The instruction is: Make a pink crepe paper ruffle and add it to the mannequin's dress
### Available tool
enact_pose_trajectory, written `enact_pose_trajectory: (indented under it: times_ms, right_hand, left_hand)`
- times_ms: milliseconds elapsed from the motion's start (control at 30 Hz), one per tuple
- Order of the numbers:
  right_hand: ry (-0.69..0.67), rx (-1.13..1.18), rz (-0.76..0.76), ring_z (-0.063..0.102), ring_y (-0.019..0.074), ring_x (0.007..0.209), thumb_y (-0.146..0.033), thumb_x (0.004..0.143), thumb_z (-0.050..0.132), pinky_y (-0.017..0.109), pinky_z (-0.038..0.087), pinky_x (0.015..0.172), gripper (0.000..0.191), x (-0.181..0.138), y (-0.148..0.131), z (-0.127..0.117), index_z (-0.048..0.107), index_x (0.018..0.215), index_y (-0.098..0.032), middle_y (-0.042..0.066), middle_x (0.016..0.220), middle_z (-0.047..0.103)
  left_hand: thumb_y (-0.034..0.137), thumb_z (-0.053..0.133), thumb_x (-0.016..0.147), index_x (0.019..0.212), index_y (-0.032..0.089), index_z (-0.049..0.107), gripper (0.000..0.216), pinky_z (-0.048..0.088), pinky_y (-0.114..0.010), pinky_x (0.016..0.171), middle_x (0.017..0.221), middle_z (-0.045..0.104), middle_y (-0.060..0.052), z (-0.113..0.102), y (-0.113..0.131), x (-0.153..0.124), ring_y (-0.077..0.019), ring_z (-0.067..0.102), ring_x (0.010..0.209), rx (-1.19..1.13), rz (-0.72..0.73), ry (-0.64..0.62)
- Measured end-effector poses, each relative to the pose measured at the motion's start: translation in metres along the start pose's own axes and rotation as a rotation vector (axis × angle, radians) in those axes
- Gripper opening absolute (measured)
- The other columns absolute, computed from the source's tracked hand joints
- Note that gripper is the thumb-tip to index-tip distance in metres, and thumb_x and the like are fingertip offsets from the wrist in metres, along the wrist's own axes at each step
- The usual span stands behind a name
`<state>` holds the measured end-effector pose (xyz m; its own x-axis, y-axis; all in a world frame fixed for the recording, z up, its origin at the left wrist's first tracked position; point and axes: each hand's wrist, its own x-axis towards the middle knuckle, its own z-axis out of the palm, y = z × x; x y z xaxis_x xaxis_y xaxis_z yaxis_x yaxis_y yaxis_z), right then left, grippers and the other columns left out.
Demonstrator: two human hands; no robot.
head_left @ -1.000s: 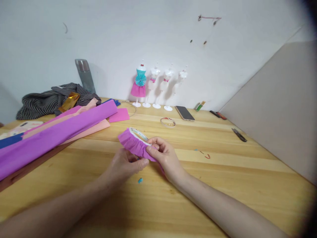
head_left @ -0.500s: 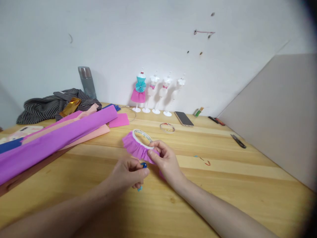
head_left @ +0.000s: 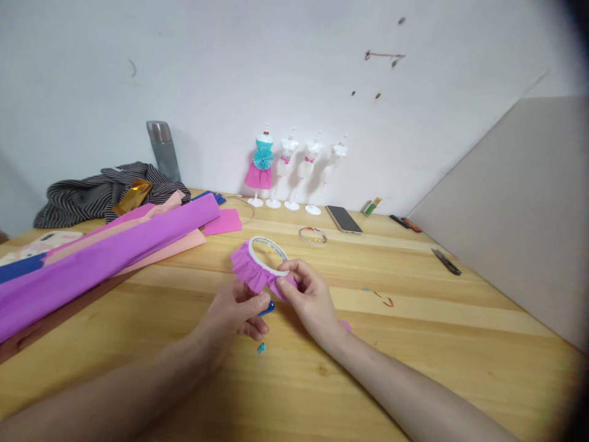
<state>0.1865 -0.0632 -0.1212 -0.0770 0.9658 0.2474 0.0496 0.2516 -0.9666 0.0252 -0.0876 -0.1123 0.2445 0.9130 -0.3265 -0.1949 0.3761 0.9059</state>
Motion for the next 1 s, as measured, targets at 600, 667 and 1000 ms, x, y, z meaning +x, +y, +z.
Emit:
enact_pose_trajectory:
  times_ms: [600,667,1000]
  right_hand:
    - [-0.022,-0.080,-0.018,0.034,0.0111,0.054,-0.032,0.078,0.063,0.024,0.029,0.052,0.015,0.000,0.010,-0.001,0.057,0.084,-0.020,-0.007,0.058,0.039]
    - [-0.011,-0.086,-0.018,0.033,0.0110,0.054,-0.032,0.078,0.063,0.024,0.028,0.052,0.015,0.001,0.011,-0.001,0.058,0.084,-0.020,-0.007,0.058,0.038]
    - [-0.005,-0.162,-0.069,0.037,0.0116,0.055,-0.026,0.077,0.063,0.024,0.031,0.053,0.009,0.004,0.013,-0.004,0.060,0.083,-0.020,-0.005,0.060,0.047]
  left_hand:
    - [0.050,0.075,0.062,0.056,0.012,0.063,0.040,0.047,-0.023,0.048,0.051,0.060,-0.003,0.001,-0.009,0.005,-0.0113,0.056,0.046,0.206,-0.081,-0.177]
    - [0.049,0.070,0.066,0.057,0.013,0.065,0.038,0.047,-0.024,0.050,0.052,0.061,-0.004,0.002,-0.008,0.000,-0.0131,0.058,0.048,0.311,-0.047,-0.282]
    - [0.032,0.055,0.087,0.071,0.017,0.067,0.025,0.048,-0.031,0.074,0.078,0.073,-0.011,0.002,0.022,-0.033,-0.0215,0.066,0.077,0.903,0.695,-0.535]
